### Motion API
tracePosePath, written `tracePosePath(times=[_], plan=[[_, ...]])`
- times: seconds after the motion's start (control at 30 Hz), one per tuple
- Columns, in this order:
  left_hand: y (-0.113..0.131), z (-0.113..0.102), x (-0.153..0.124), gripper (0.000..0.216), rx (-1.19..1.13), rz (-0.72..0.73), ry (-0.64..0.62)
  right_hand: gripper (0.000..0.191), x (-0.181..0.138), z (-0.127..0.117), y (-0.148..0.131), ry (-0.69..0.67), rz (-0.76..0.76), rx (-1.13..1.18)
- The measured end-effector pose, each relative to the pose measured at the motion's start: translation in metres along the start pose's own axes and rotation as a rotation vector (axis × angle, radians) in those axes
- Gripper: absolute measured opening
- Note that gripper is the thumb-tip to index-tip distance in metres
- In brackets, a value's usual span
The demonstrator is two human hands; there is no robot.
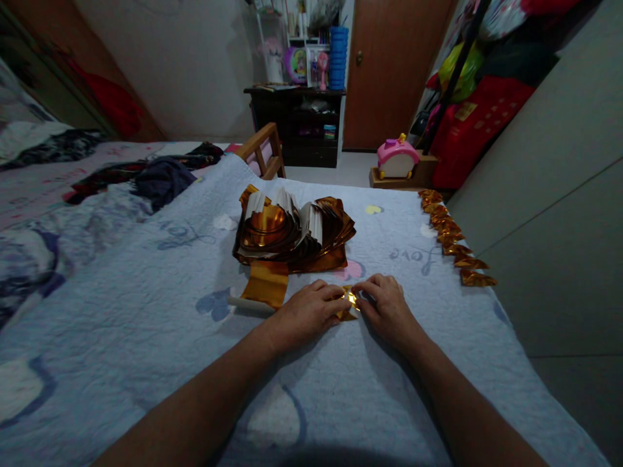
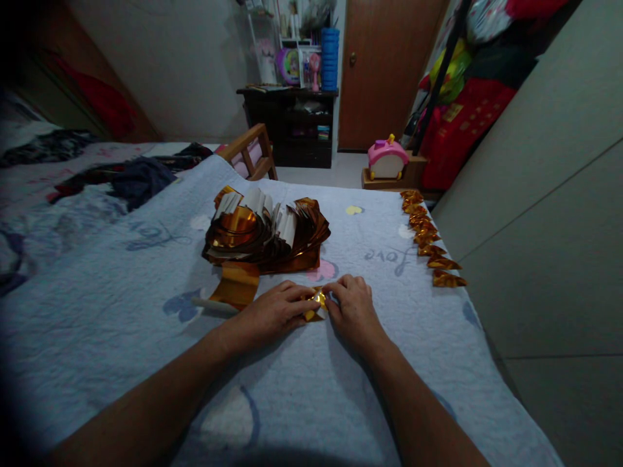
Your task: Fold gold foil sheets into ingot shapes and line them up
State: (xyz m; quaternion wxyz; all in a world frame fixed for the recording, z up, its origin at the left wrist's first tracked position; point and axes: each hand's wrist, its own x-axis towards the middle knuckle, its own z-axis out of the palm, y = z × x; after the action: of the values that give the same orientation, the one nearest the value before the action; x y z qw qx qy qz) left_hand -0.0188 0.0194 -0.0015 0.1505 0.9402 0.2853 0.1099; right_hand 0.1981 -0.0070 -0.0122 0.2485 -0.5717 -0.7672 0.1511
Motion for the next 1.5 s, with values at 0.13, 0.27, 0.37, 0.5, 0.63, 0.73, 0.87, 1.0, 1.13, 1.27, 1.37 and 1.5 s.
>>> tracePosePath(times=[0.13,0.27,0.37,0.5,0.63,0.73,0.87,1.0,1.13,1.27,1.37,1.5], plan=[[0.0,0.0,0.0,0.035,0.008,0.005,-0.002,0.016,0.0,0.0,0.001,0.011,0.012,0.001],[0.0,0.001,0.0,0.033,0.009,0.0,-0.001,0.019,0.001,0.001,0.002,0.011,-0.007,0.023],[0.0,0.001,0.001,0.034,-0.025,-0.021,-0.001,0.02,0.0,-0.001,0.0,-0.01,-0.043,0.049],[0.003,-0.003,0.001,0.034,-0.086,-0.072,-0.022,0.021,-0.001,-0.002,-0.005,-0.014,-0.061,0.03],[0.004,-0.007,0.002,0.024,-0.1,-0.099,-0.036,0.019,-0.002,-0.001,-0.007,0.007,-0.065,-0.03],[0.005,-0.008,0.003,0.023,-0.098,-0.096,-0.039,0.008,-0.002,0.001,-0.007,0.025,-0.055,-0.057],[0.005,-0.004,0.004,0.028,-0.1,-0.083,0.029,0.01,0.001,0.005,-0.004,0.065,0.023,-0.051],[0.005,0.004,0.005,0.029,-0.154,-0.06,0.108,0.008,0.004,0.006,-0.001,0.092,0.098,-0.005],[0.008,0.008,0.005,0.031,-0.157,-0.044,0.126,0.006,0.007,0.006,0.001,0.104,0.144,0.069],[0.014,0.007,0.006,0.026,-0.146,-0.047,0.123,0.007,0.011,0.006,0.001,0.107,0.17,0.074],[0.016,0.006,0.007,0.024,-0.15,-0.058,0.126,0.008,0.013,0.008,0.001,0.138,0.186,0.046],[0.017,0.01,0.009,0.019,-0.11,-0.107,0.111,0.008,0.016,0.012,0.001,0.168,0.175,-0.002]])
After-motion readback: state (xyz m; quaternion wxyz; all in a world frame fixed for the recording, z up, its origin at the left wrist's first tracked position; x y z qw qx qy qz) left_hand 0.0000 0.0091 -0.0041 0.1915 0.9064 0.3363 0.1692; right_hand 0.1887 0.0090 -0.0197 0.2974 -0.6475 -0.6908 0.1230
